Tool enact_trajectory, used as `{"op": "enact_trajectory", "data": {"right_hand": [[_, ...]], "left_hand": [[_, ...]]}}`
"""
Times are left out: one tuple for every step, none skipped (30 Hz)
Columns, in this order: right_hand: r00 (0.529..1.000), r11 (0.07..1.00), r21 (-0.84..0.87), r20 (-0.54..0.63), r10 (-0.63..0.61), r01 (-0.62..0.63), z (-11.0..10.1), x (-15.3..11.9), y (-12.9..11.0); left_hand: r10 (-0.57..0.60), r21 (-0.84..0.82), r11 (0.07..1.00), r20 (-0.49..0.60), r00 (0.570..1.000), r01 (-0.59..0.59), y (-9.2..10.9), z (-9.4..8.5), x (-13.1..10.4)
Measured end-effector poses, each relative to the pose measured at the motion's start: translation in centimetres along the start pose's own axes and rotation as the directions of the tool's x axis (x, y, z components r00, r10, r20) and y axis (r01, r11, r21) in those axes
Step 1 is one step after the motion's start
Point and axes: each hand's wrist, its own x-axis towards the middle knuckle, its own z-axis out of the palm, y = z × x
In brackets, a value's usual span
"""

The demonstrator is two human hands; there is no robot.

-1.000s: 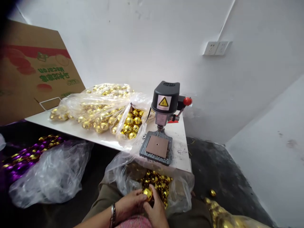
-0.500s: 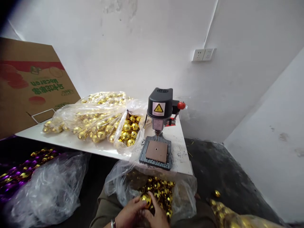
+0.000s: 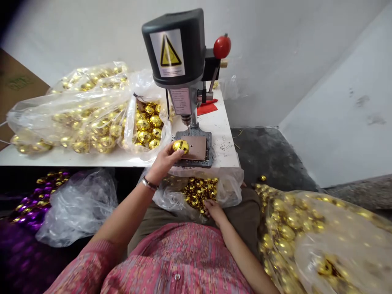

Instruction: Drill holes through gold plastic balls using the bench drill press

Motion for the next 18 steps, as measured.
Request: {"op": "enact_trajectory", "data": {"right_hand": [[1.0,1.0,-0.008,0.001,0.027,-0.027,0.1,-0.1,-0.3],[0.999,0.999,-0.015,-0.004,0.052,-0.052,0.2,-0.1,-0.5],[0.997,0.997,-0.022,-0.016,0.079,-0.08,0.2,0.1,-0.6],[0.994,0.994,-0.029,-0.032,0.108,-0.109,0.3,0.4,-0.7],[0.989,0.99,-0.036,-0.051,0.136,-0.138,0.3,0.8,-0.7],[0.985,0.986,-0.043,-0.068,0.161,-0.164,0.3,1.2,-0.6],[0.98,0.981,-0.05,-0.083,0.18,-0.185,0.3,1.6,-0.5],[0.976,0.978,-0.056,-0.094,0.195,-0.2,0.3,1.9,-0.3],[0.974,0.976,-0.061,-0.099,0.203,-0.21,0.2,2.2,-0.2],[0.973,0.974,-0.066,-0.101,0.208,-0.215,0.1,2.3,0.0],[0.973,0.974,-0.069,-0.099,0.21,-0.217,0.1,2.4,0.1],[0.973,0.974,-0.072,-0.095,0.21,-0.217,0.0,2.5,0.2],[0.974,0.974,-0.074,-0.09,0.207,-0.214,-0.1,2.5,0.3],[0.975,0.975,-0.075,-0.083,0.205,-0.211,-0.1,2.6,0.4],[0.976,0.975,-0.075,-0.076,0.202,-0.208,-0.2,2.6,0.4],[0.978,0.976,-0.074,-0.069,0.199,-0.204,-0.2,2.6,0.4],[0.978,0.976,-0.074,-0.061,0.199,-0.203,-0.3,2.7,0.5],[0.978,0.976,-0.075,-0.054,0.202,-0.205,-0.3,2.8,0.5]], "left_hand": [[-0.018,0.029,0.999,0.005,1.0,0.018,0.5,-0.1,1.1],[-0.039,0.054,0.998,0.007,0.999,0.038,0.8,-0.3,2.0],[-0.06,0.074,0.996,0.009,0.998,0.059,1.0,-0.3,2.7],[-0.076,0.085,0.994,0.014,0.997,0.075,1.0,-0.4,3.4],[-0.085,0.093,0.992,0.018,0.996,0.083,1.0,-0.4,3.9],[-0.089,0.099,0.991,0.023,0.996,0.086,1.0,-0.3,4.3],[-0.09,0.105,0.991,0.027,0.996,0.087,0.9,-0.3,4.6],[-0.092,0.112,0.99,0.03,0.995,0.088,0.8,-0.2,4.9],[-0.095,0.12,0.989,0.03,0.995,0.091,0.7,-0.1,5.1],[-0.1,0.128,0.987,0.028,0.995,0.096,0.6,0.0,5.3],[-0.105,0.134,0.986,0.027,0.994,0.101,0.6,0.1,5.5],[-0.111,0.138,0.985,0.029,0.993,0.106,0.6,0.2,5.6],[-0.116,0.141,0.984,0.033,0.993,0.11,0.5,0.3,5.7],[-0.116,0.147,0.983,0.034,0.993,0.11,0.5,0.4,5.8],[-0.113,0.16,0.981,0.03,0.993,0.107,0.6,0.4,5.8],[-0.104,0.181,0.979,0.024,0.994,0.098,0.7,0.5,5.9],[-0.089,0.214,0.973,0.017,0.996,0.083,0.8,0.5,5.9],[-0.07,0.257,0.964,0.01,0.998,0.065,0.9,0.5,5.9]]}}
